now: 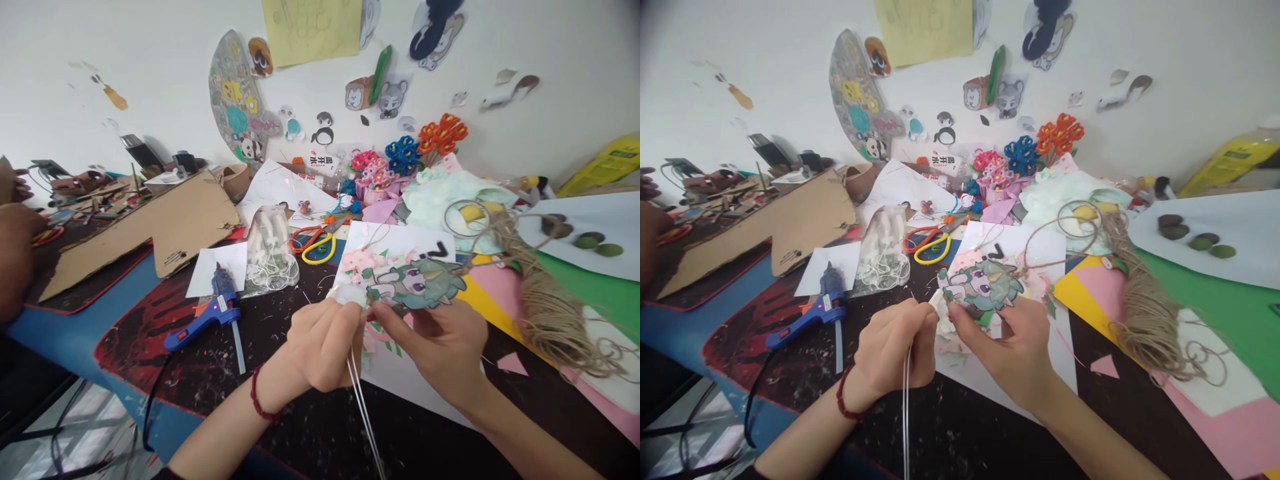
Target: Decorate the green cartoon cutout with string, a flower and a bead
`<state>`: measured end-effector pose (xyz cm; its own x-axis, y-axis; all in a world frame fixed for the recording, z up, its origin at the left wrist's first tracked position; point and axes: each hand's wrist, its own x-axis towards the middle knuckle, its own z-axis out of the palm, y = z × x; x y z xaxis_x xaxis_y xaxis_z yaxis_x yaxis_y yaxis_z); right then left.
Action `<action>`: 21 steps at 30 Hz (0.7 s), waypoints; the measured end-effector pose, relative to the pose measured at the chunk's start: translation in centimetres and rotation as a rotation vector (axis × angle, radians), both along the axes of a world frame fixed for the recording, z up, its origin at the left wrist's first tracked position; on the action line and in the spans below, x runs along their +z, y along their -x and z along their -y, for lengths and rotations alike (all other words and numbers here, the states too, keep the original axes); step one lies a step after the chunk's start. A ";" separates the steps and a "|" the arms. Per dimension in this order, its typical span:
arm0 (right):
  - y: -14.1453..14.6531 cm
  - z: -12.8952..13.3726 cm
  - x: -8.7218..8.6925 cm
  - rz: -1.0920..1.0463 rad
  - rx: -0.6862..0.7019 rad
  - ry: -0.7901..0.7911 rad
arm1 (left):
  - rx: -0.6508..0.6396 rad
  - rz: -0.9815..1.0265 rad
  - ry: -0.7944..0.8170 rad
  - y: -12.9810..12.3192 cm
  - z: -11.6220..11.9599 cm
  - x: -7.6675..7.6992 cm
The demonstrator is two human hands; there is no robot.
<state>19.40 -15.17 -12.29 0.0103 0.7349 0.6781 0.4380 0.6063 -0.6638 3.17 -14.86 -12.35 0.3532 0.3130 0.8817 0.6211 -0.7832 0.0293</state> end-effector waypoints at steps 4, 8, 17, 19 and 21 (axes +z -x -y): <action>0.0 0.1 -0.1 -0.008 0.015 0.015 | 0.013 -0.008 -0.004 -0.1 0.0 0.1; 0.0 0.0 -0.2 0.008 0.028 0.010 | 0.009 -0.012 -0.006 -0.1 0.0 0.2; 0.0 0.0 0.1 0.038 0.007 -0.008 | 0.040 -0.011 -0.019 -0.4 -0.2 0.2; 0.0 0.0 0.0 0.037 0.001 -0.013 | 0.057 -0.029 -0.029 -0.5 -0.3 0.2; -0.1 -0.1 -0.2 0.036 -0.007 -0.024 | 0.065 -0.047 -0.041 -0.5 -0.3 0.2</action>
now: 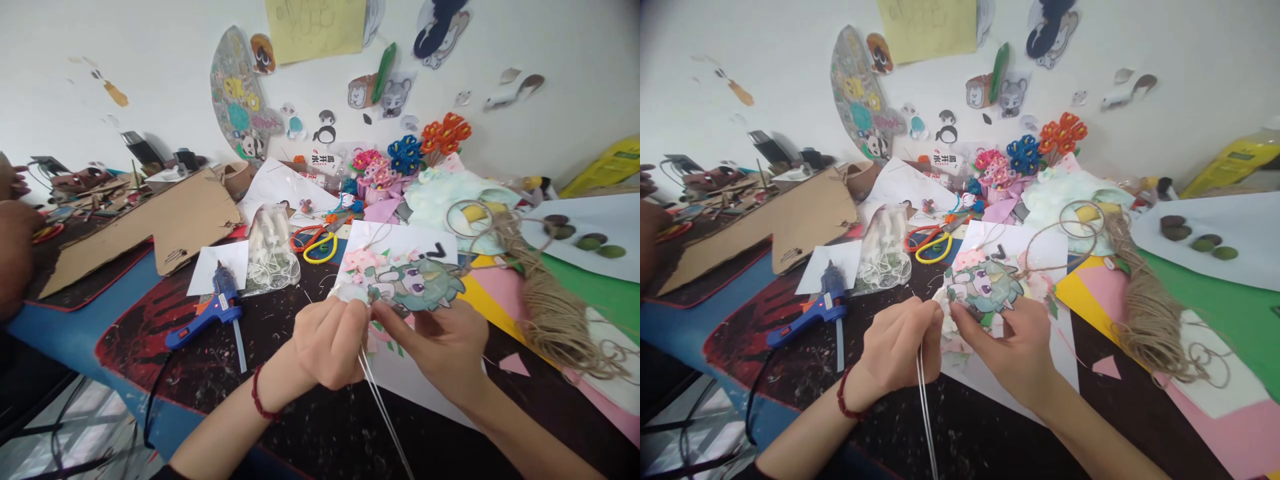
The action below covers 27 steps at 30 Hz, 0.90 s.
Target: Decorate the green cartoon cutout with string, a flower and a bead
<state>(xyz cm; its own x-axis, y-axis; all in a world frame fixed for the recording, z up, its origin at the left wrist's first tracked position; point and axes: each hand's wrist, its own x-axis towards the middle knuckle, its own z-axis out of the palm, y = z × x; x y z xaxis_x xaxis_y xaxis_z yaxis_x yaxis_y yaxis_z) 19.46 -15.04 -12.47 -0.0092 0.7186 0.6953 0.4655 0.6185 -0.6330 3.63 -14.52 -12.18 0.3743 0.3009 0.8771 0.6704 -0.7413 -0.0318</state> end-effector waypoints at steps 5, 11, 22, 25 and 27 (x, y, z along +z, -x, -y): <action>-0.1 -0.3 -0.8 0.026 0.017 -0.039 | 0.019 -0.014 0.010 0.1 0.0 -0.2; -0.2 -0.3 -0.8 0.162 -0.047 -0.156 | 0.005 0.029 0.009 -0.1 0.0 -0.2; -0.4 -0.5 -1.5 0.159 -0.038 -0.252 | -0.034 0.053 0.045 -0.2 -0.4 -0.4; -0.2 -0.4 -0.9 0.178 -0.061 -0.222 | -0.058 0.058 0.062 0.0 -0.1 -0.2; -0.1 -0.3 -0.4 0.163 -0.087 -0.150 | -0.070 0.097 0.054 0.2 0.1 -0.1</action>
